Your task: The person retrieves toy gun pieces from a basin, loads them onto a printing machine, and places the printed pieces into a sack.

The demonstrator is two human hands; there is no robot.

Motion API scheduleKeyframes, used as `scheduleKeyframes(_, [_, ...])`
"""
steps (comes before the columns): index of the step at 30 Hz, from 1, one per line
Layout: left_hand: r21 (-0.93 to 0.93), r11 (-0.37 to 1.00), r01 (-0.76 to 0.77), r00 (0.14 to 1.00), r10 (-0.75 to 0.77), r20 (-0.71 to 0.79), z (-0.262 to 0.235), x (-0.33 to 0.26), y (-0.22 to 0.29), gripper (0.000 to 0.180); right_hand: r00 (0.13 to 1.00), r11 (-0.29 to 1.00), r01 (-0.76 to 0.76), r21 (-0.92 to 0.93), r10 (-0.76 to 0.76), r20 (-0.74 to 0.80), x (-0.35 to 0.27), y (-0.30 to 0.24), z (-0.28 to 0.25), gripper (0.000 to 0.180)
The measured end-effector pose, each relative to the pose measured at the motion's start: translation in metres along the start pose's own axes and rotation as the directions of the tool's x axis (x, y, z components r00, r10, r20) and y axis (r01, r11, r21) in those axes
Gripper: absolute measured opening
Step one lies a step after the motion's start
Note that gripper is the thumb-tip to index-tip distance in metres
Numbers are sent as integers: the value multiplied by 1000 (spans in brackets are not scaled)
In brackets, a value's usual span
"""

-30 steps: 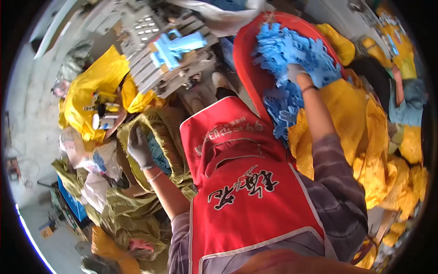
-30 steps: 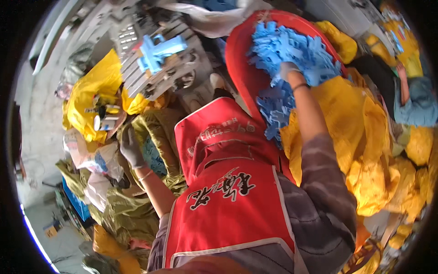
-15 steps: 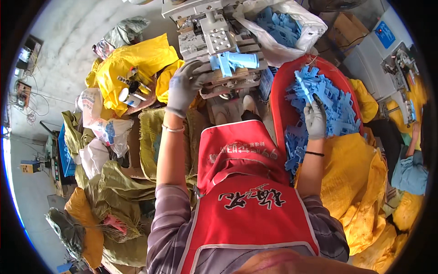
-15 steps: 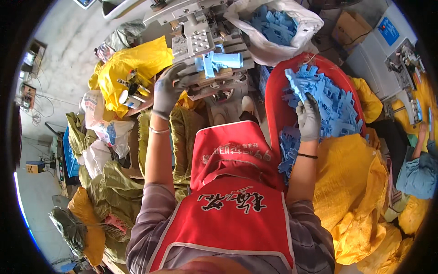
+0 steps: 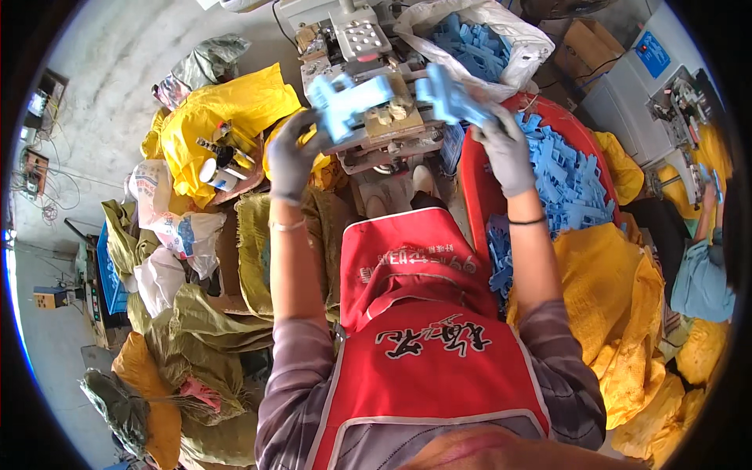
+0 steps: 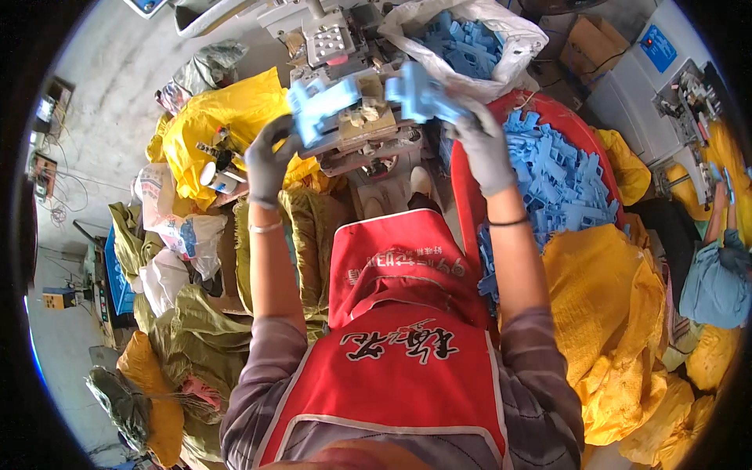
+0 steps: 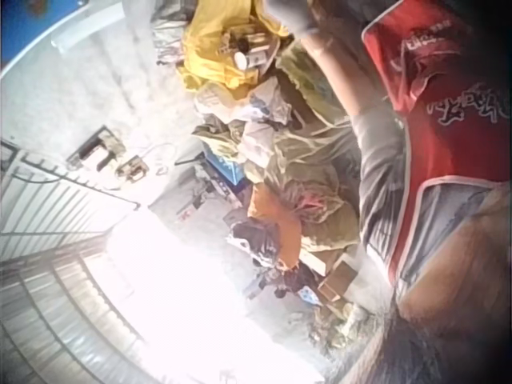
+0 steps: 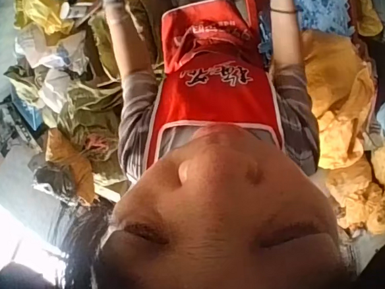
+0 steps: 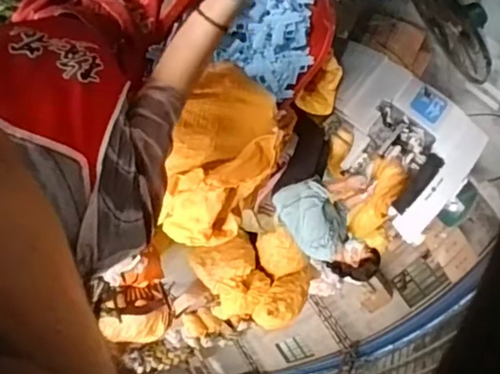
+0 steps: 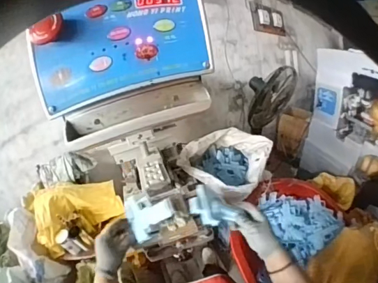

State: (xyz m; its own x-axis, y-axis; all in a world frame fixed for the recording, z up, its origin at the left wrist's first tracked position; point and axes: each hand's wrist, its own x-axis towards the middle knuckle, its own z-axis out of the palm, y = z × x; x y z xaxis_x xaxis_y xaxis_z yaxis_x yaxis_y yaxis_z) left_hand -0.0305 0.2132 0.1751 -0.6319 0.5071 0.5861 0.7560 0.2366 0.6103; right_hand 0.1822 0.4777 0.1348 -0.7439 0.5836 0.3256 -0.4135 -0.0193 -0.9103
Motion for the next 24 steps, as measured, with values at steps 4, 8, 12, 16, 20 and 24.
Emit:
scheduleKeyframes(4, [-167, 945, 281, 938, -307, -159, -43, -80, -52, 29, 975, 952, 21, -304, 47, 216, 36, 11, 28, 31])
scheduleKeyframes(8, [-73, 867, 492, 839, -495, -224, -86, -150, -69, 27, 900, 887, 57, -458, 153, 409, 51, -5, 40, 31])
scheduleKeyframes(12, [-49, 824, 565, 796, -559, -234, -102, -190, -81, 24, 812, 679, 333, -655, 147, 565, 65, -9, 31, 35])
scheduleKeyframes(16, [113, 814, 570, 806, -528, -267, -108, -211, -104, 27, 880, 749, 332, -573, -27, 474, 79, -3, -15, 36])
scheduleKeyframes(20, [173, 800, 574, 811, -526, -257, -108, -229, -127, 33, 946, 320, 75, -945, 277, 168, 60, 31, -105, 28])
scheduleKeyframes(24, [95, 758, 645, 761, -627, -165, -87, -223, -118, 29, 748, -164, 4, -987, 656, -106, -5, 108, -138, 32])
